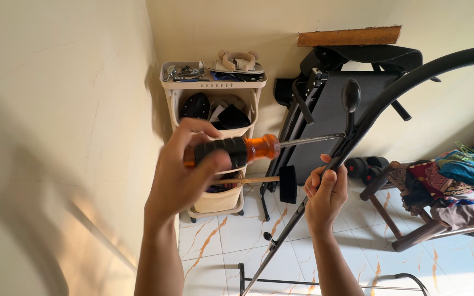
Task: The person assembles a metal frame by inserting plastic feet into the ends of the vertical poles and tightening them with a screwdriver. The person handles the frame, plastic feet, and screwdriver throughout the process.
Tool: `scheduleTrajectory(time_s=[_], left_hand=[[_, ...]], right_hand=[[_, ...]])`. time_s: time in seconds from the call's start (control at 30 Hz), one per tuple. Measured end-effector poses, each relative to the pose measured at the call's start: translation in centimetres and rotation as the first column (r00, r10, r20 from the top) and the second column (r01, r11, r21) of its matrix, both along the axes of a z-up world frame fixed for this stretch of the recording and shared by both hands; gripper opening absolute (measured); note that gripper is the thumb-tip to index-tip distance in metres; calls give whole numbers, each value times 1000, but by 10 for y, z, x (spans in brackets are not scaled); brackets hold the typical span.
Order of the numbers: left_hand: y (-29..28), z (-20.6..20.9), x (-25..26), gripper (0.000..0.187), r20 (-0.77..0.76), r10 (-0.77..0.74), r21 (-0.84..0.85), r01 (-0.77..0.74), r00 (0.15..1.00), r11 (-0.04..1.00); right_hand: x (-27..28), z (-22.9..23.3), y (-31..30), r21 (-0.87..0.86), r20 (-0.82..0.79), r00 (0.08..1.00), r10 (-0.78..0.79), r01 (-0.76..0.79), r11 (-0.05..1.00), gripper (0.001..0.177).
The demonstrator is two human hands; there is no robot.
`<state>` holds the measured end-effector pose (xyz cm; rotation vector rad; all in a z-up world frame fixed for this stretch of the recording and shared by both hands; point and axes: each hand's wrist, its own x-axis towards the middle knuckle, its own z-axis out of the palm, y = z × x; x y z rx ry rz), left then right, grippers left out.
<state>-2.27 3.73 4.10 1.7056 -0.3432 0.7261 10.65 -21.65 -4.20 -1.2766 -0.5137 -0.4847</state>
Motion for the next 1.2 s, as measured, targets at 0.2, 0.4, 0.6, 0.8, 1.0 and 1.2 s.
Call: scheduleTrajectory(time_s=[0.2, 0.4, 0.6, 0.8, 1.0, 1.2], left_hand=[[5, 1, 1, 47, 87, -113, -175, 127, 990, 976], [-6, 6, 17, 38, 133, -42, -220, 71, 990, 973], [5, 14, -2, 43, 187, -175, -107, 197, 967, 975], [-3, 13, 5, 31, 95, 162, -35, -160, 982, 987], [4, 2, 2, 53, 225, -205, -218, 254, 953, 942], [3, -5, 8, 40, 114, 161, -117, -148, 980, 982]], right_hand=[[-4, -5, 0, -8, 21, 1000, 9, -8, 1000, 38], [-5, -1, -3, -8, 24, 999, -41, 41, 999, 39], [-8, -4, -1, 3, 49, 999, -1, 1, 1000, 40], [-13, -5, 1, -14, 46, 998, -36, 37, 999, 41], [-12, -2, -3, -8, 35, 999, -23, 24, 1000, 38], [-14, -7, -1, 22, 8, 1000, 22, -22, 1000, 35]])
